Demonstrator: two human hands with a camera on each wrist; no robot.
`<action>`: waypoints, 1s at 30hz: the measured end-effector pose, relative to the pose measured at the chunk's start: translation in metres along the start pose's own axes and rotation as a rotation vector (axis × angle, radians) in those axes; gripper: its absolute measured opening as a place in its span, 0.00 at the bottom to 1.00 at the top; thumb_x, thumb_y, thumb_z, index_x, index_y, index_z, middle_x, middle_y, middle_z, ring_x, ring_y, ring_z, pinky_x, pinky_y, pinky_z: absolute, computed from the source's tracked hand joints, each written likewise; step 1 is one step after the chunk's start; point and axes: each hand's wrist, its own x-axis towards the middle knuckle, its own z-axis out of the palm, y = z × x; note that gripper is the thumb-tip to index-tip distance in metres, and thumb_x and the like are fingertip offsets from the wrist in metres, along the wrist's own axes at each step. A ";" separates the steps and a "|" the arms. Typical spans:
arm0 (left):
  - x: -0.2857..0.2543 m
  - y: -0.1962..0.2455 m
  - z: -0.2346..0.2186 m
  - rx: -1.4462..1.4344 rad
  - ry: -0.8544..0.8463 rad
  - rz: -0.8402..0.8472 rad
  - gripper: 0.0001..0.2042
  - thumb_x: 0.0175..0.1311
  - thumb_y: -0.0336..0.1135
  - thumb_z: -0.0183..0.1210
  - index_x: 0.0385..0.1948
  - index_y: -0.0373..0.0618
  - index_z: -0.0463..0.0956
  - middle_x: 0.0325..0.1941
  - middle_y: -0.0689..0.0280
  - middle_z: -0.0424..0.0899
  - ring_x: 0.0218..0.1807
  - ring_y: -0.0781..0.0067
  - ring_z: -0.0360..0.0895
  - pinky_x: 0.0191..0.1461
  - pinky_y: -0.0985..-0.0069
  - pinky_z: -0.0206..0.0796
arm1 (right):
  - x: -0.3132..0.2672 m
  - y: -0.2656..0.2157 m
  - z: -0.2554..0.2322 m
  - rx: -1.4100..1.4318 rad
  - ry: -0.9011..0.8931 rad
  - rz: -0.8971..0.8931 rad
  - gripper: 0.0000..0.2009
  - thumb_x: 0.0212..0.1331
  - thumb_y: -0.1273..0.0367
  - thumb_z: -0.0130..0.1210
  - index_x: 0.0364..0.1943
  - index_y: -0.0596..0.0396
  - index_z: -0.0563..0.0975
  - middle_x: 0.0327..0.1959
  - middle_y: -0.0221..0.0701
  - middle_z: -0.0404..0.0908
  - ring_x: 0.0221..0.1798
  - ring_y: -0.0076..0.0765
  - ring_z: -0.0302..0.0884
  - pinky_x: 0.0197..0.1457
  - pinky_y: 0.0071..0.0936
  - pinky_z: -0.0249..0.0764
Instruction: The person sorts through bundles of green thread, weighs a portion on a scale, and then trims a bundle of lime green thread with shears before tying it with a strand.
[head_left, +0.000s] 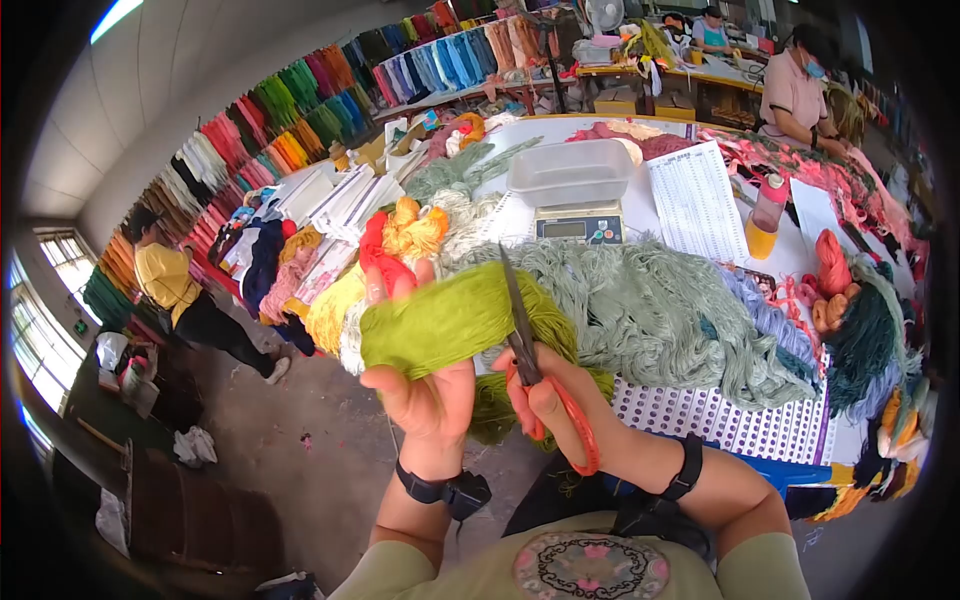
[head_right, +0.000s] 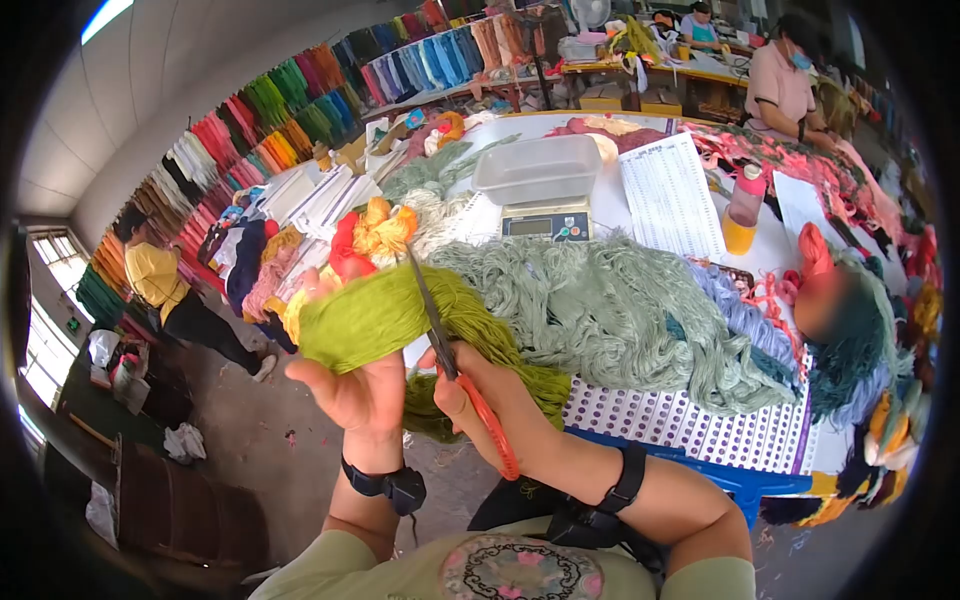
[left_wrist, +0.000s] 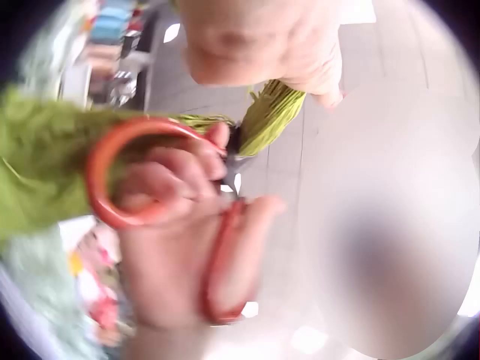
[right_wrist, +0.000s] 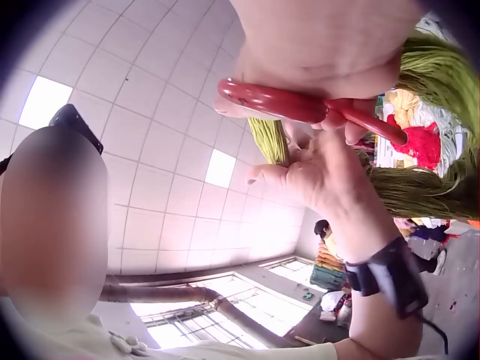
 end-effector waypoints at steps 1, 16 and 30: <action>0.000 0.002 0.000 -0.292 -0.042 -0.076 0.47 0.54 0.61 0.60 0.72 0.51 0.46 0.58 0.66 0.78 0.72 0.68 0.60 0.78 0.53 0.35 | -0.001 0.005 -0.003 -0.012 -0.002 0.008 0.27 0.66 0.45 0.47 0.53 0.54 0.69 0.27 0.25 0.69 0.27 0.20 0.67 0.30 0.22 0.67; -0.015 -0.009 0.001 0.094 -0.024 -0.510 0.23 0.68 0.58 0.49 0.27 0.45 0.65 0.08 0.73 0.65 0.10 0.77 0.65 0.28 0.82 0.68 | -0.051 0.005 -0.033 -0.388 -0.031 0.140 0.16 0.61 0.57 0.59 0.43 0.55 0.77 0.23 0.25 0.77 0.24 0.20 0.78 0.27 0.19 0.72; -0.040 -0.024 -0.008 0.287 -0.063 -0.675 0.26 0.62 0.62 0.54 0.29 0.44 0.67 0.09 0.70 0.68 0.11 0.77 0.67 0.19 0.80 0.65 | -0.049 0.028 -0.051 -0.491 -0.086 0.207 0.18 0.66 0.53 0.52 0.37 0.55 0.77 0.20 0.30 0.77 0.21 0.30 0.78 0.26 0.25 0.73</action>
